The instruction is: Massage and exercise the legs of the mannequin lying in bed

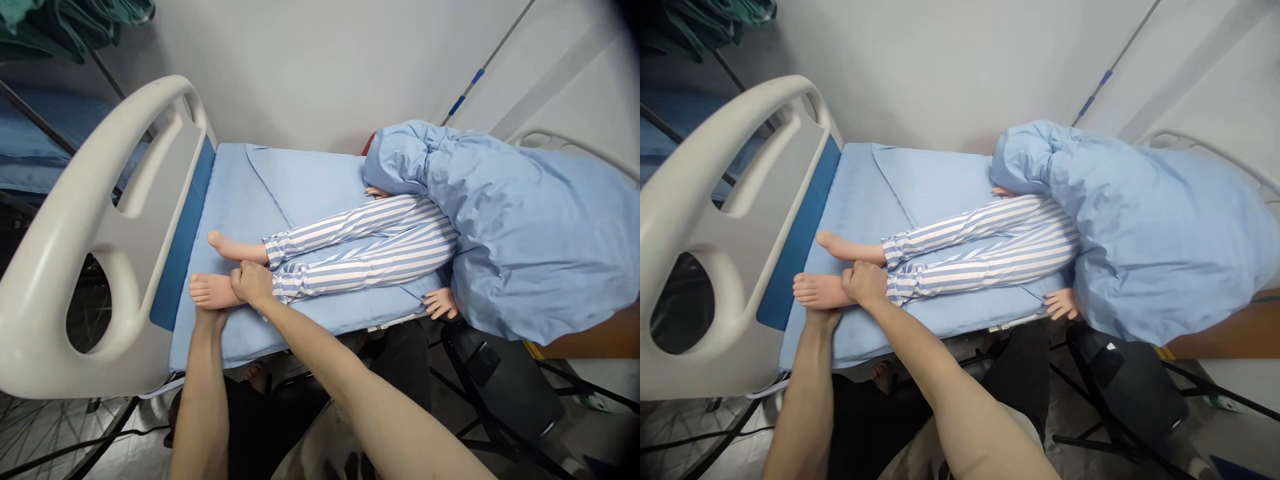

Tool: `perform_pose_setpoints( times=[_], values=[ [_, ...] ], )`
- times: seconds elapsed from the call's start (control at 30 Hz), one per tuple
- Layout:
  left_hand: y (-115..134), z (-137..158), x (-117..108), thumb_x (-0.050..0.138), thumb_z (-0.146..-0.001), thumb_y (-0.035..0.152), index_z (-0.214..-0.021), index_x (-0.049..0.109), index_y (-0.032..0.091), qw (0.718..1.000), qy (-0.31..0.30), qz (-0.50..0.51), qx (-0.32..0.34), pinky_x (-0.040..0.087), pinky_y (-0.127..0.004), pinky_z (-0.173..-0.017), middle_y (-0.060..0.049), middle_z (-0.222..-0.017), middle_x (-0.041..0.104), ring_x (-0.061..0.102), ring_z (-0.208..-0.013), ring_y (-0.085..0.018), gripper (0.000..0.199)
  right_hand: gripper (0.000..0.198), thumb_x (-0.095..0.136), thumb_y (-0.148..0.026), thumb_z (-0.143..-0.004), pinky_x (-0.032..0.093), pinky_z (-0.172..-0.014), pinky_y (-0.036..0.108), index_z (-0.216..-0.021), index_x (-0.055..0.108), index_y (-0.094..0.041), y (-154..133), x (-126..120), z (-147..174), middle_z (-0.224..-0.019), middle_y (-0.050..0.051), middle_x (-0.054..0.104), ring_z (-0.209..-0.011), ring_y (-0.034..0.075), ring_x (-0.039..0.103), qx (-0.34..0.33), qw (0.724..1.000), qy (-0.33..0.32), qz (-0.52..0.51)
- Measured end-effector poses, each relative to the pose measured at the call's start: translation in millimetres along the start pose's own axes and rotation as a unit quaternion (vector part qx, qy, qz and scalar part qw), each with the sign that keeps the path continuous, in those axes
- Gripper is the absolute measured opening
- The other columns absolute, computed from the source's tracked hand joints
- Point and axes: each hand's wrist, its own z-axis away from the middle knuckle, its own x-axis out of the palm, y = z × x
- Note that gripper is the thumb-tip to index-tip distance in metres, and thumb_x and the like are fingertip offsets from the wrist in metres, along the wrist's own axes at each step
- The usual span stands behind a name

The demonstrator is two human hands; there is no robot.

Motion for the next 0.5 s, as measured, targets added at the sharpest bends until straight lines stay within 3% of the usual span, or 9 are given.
perform_pose_setpoints(
  times=[0.13,0.37,0.43,0.5],
  values=[
    [-4.1,-0.9,9.1,0.012,-0.096,0.011,-0.089,0.030,0.022,0.996,0.069,-0.055,0.018,0.040,-0.046,-0.096,-0.007,-0.091,0.043,0.045,-0.114,-0.027,0.023,0.031,0.042,-0.037,-0.095,0.048,-0.079,0.032,-0.098,0.063,-0.014,2.6,3.3,-0.4,-0.100,0.009,0.071,-0.089,0.022,0.065,-0.003,1.000,0.000,0.003],
    [-0.7,5.4,1.6,0.011,-0.097,0.013,-0.081,0.026,0.022,0.998,0.045,-0.018,0.027,0.036,-0.048,-0.090,-0.013,-0.102,0.046,0.043,-0.117,-0.030,0.024,0.033,0.041,-0.036,-0.096,0.049,-0.079,0.032,-0.102,0.064,-0.013,-0.2,-4.5,3.3,-0.104,0.011,0.071,-0.092,0.023,0.066,-0.011,1.000,-0.002,0.010],
    [-4.8,3.1,-4.7,0.005,-0.097,0.010,-0.083,0.027,0.022,0.997,-0.006,-0.025,0.070,0.036,-0.047,-0.084,-0.015,-0.104,0.045,0.042,-0.118,-0.030,0.028,0.033,0.041,-0.036,-0.096,0.050,-0.081,0.032,-0.102,0.064,-0.013,-3.0,-8.8,5.1,-0.104,0.012,0.071,-0.093,0.023,0.067,0.000,1.000,-0.013,0.002],
    [-14.8,-1.7,-16.7,0.000,-0.095,0.009,-0.086,0.030,0.021,0.979,-0.116,-0.030,0.164,0.035,-0.046,-0.077,-0.017,-0.105,0.045,0.043,-0.117,-0.031,0.034,0.033,0.042,-0.035,-0.097,0.050,-0.082,0.031,-0.102,0.065,-0.013,-4.9,-11.8,6.7,-0.104,0.012,0.071,-0.094,0.023,0.067,0.009,1.000,-0.017,-0.005]
  ],
)
